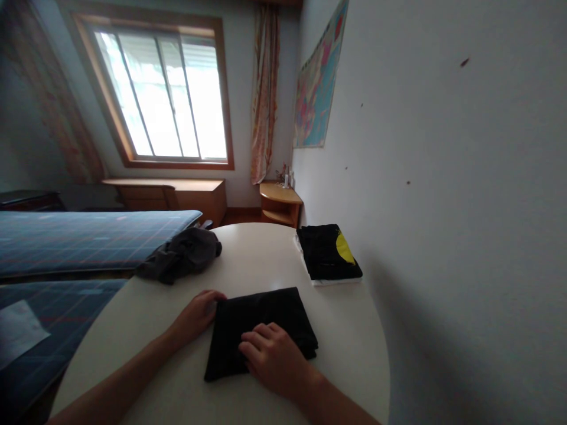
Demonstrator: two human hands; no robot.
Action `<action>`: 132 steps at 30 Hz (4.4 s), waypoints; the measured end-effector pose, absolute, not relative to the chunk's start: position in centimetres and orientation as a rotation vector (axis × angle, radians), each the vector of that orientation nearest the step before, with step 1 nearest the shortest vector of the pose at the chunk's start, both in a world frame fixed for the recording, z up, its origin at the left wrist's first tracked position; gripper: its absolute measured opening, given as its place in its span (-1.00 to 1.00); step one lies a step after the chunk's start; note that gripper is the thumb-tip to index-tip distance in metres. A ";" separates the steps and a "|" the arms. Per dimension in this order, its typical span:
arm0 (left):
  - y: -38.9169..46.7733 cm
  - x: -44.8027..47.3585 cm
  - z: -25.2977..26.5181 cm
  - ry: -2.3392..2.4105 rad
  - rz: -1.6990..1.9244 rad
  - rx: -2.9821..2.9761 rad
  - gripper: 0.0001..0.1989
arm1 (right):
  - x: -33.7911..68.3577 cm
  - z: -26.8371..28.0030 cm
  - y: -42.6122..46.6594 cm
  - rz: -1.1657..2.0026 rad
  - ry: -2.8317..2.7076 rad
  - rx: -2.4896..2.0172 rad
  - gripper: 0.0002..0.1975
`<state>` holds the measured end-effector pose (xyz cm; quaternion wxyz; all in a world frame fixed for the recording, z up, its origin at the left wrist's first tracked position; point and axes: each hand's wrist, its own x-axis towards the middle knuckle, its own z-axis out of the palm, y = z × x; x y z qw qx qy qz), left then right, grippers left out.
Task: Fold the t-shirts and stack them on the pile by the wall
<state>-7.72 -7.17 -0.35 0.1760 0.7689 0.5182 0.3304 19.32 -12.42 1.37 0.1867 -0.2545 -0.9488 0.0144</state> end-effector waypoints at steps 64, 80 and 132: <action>-9.8 -0.2 1.3 1.613 0.520 2.457 -0.46 | 22.8 2.4 -10.9 0.164 -2.672 -1.303 -0.23; -10.3 -0.7 1.2 1.679 0.552 2.470 -0.36 | 24.1 1.2 -8.8 0.423 -2.468 -1.617 -0.36; -7.9 -1.0 -2.4 1.810 0.454 2.403 -0.52 | 36.2 16.5 15.4 0.210 -1.933 -1.364 -0.66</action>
